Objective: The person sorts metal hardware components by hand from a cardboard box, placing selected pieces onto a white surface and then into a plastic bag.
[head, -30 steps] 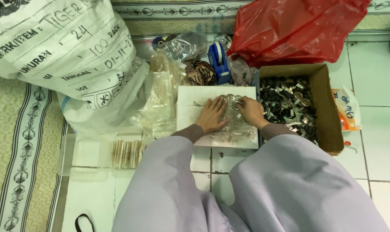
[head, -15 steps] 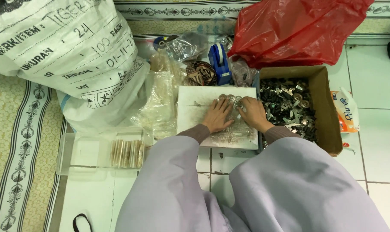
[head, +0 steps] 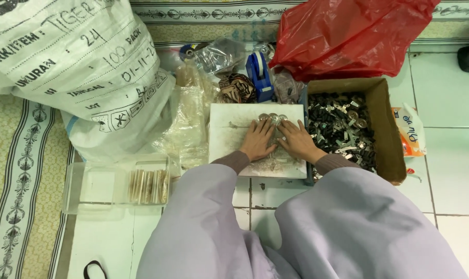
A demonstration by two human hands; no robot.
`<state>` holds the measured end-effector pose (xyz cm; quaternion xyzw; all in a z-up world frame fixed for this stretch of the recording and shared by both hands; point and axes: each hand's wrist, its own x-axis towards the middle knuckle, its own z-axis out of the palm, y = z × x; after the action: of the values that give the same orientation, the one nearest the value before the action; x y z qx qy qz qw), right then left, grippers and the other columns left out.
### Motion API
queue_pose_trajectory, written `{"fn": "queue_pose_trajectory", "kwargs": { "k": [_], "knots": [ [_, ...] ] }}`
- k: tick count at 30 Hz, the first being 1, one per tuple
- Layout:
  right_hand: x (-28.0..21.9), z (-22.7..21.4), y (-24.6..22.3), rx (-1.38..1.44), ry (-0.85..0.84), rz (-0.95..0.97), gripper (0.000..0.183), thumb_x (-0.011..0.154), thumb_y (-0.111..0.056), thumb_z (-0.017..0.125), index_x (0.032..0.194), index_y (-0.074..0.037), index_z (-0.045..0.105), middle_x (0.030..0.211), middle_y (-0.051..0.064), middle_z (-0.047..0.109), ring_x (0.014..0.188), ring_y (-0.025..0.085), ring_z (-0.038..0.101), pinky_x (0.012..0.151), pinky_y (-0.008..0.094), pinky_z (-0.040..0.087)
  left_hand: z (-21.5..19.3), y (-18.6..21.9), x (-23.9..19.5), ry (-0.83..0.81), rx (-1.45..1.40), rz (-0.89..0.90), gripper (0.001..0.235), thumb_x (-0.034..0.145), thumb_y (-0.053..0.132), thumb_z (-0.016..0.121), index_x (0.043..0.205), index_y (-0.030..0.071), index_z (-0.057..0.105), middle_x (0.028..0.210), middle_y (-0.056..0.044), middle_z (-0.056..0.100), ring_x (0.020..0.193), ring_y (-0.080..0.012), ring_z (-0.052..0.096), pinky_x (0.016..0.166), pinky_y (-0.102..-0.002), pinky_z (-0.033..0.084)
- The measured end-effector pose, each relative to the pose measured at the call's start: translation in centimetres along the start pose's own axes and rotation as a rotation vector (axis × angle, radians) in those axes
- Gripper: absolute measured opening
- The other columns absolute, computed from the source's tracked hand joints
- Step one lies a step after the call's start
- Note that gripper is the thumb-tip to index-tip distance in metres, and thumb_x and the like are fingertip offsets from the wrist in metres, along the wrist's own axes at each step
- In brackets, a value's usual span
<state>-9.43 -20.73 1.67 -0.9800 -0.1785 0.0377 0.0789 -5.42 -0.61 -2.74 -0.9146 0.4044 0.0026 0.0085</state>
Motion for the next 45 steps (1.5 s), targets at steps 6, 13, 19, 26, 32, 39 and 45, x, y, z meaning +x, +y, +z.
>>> {"fn": "queue_pose_trajectory", "kwargs": {
  "k": [6,13,19,26,32,39,45],
  "knots": [
    [-1.6,-4.5,0.8,0.154,0.051,0.104,0.055,0.109,-0.038,0.047,0.156,-0.012,0.039,0.16,0.025,0.038,0.141,0.04,0.047,0.12,0.067,0.022,-0.7,0.7,1.6,0.235,-0.152,0.002,0.068,0.1,0.056,0.037,0.15,0.01,0.045,0.161,-0.021,0.039,0.148,-0.0327,0.04,0.119,-0.058,0.029],
    [-5.7,-5.0,8.3,0.374,0.096,0.444,0.054,0.111,-0.028,0.044,0.156,-0.001,0.035,0.158,0.034,0.032,0.143,0.051,0.04,0.116,0.07,0.026,-1.3,6.9,6.9,0.369,-0.332,0.143,0.062,0.095,0.036,0.056,0.148,0.007,0.043,0.158,-0.025,0.039,0.145,-0.0389,0.043,0.115,-0.056,0.038],
    [-13.1,3.4,16.1,0.476,-0.186,0.72,0.081,0.096,-0.035,0.066,0.16,-0.003,0.028,0.16,0.039,0.02,0.142,0.059,0.036,0.107,0.072,0.04,7.0,17.6,11.5,0.09,-0.437,0.324,0.056,0.084,0.028,0.063,0.137,0.011,0.058,0.151,-0.021,0.05,0.145,-0.0393,0.045,0.117,-0.057,0.036],
    [-18.5,2.7,13.3,0.326,-0.477,0.667,0.078,0.088,-0.042,0.074,0.15,0.0,0.049,0.155,0.038,0.034,0.137,0.055,0.048,0.102,0.065,0.05,8.6,23.5,10.4,-0.613,-0.414,0.504,0.024,0.086,0.023,0.057,0.092,0.007,0.075,0.086,-0.015,0.073,0.081,-0.0344,0.072,0.067,-0.054,0.059],
    [-18.0,2.0,12.5,0.254,-0.506,0.641,0.076,0.075,-0.051,0.084,0.135,-0.008,0.064,0.136,0.029,0.056,0.121,0.048,0.063,0.092,0.057,0.057,13.0,24.4,11.6,-0.738,-0.445,0.413,0.02,0.089,0.009,0.055,0.086,0.001,0.073,0.082,-0.019,0.07,0.078,-0.0376,0.072,0.063,-0.056,0.059],
    [-16.5,1.6,11.6,0.299,-0.578,0.554,0.04,0.079,-0.021,0.079,0.115,-0.003,0.074,0.106,0.025,0.073,0.097,0.042,0.074,0.076,0.049,0.06,9.9,23.4,11.5,-0.785,-0.114,0.447,0.023,0.095,0.005,0.054,0.103,0.004,0.075,0.099,-0.01,0.074,0.101,-0.0302,0.072,0.085,-0.052,0.057],
    [-16.5,2.2,11.0,0.336,-0.587,0.521,0.038,0.077,-0.019,0.076,0.113,-0.007,0.074,0.102,0.021,0.076,0.094,0.04,0.074,0.074,0.049,0.061,13.6,24.0,11.8,-0.792,-0.12,0.409,0.017,0.093,0.01,0.059,0.091,0.01,0.077,0.088,-0.007,0.074,0.088,-0.0261,0.072,0.078,-0.048,0.058]
  ]
}}
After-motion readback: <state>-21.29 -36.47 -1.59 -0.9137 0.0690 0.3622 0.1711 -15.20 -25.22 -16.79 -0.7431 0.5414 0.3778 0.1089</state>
